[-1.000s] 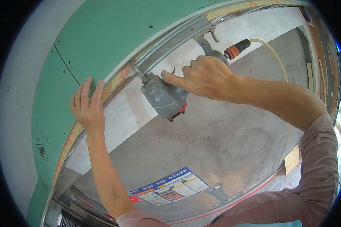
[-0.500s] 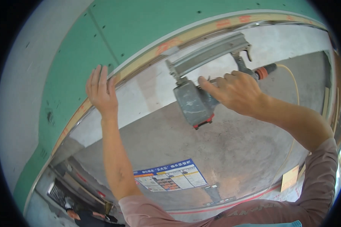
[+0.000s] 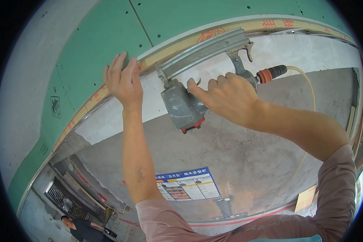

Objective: Applying adhesive to decorative molding strips and then securing them to a wall using a pneumatic nailer.

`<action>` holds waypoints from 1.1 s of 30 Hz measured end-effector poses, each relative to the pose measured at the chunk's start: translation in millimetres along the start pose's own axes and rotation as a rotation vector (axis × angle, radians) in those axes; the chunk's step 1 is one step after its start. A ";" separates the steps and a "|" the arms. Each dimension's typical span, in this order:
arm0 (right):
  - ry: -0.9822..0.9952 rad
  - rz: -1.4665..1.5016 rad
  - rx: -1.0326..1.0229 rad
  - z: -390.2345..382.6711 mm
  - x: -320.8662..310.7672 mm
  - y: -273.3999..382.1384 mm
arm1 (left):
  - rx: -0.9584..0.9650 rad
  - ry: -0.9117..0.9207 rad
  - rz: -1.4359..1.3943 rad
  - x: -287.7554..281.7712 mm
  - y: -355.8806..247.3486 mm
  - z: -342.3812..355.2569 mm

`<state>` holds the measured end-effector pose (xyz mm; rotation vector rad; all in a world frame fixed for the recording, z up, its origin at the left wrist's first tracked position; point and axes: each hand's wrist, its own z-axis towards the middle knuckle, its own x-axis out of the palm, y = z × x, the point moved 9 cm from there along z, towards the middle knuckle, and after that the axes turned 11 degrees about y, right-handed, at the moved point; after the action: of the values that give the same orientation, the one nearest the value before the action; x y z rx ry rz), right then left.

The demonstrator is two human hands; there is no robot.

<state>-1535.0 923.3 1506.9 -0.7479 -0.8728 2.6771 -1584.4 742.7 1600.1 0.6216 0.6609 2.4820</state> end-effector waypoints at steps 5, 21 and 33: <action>-0.032 -0.055 0.019 10.4 -9.7 7.6 | 0.017 -0.072 0.003 -0.9 -0.9 0.4; -0.064 -0.020 0.045 24.8 -10.7 16.4 | 0.027 -0.094 0.027 -0.9 -2.7 -1.8; -0.006 0.015 0.042 23.2 -5.2 17.8 | 0.023 -0.046 0.022 -2.9 -2.9 1.4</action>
<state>-1544.0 896.0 1514.4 -0.7404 -0.8130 2.7030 -1580.4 743.7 1598.7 0.6961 0.6690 2.4759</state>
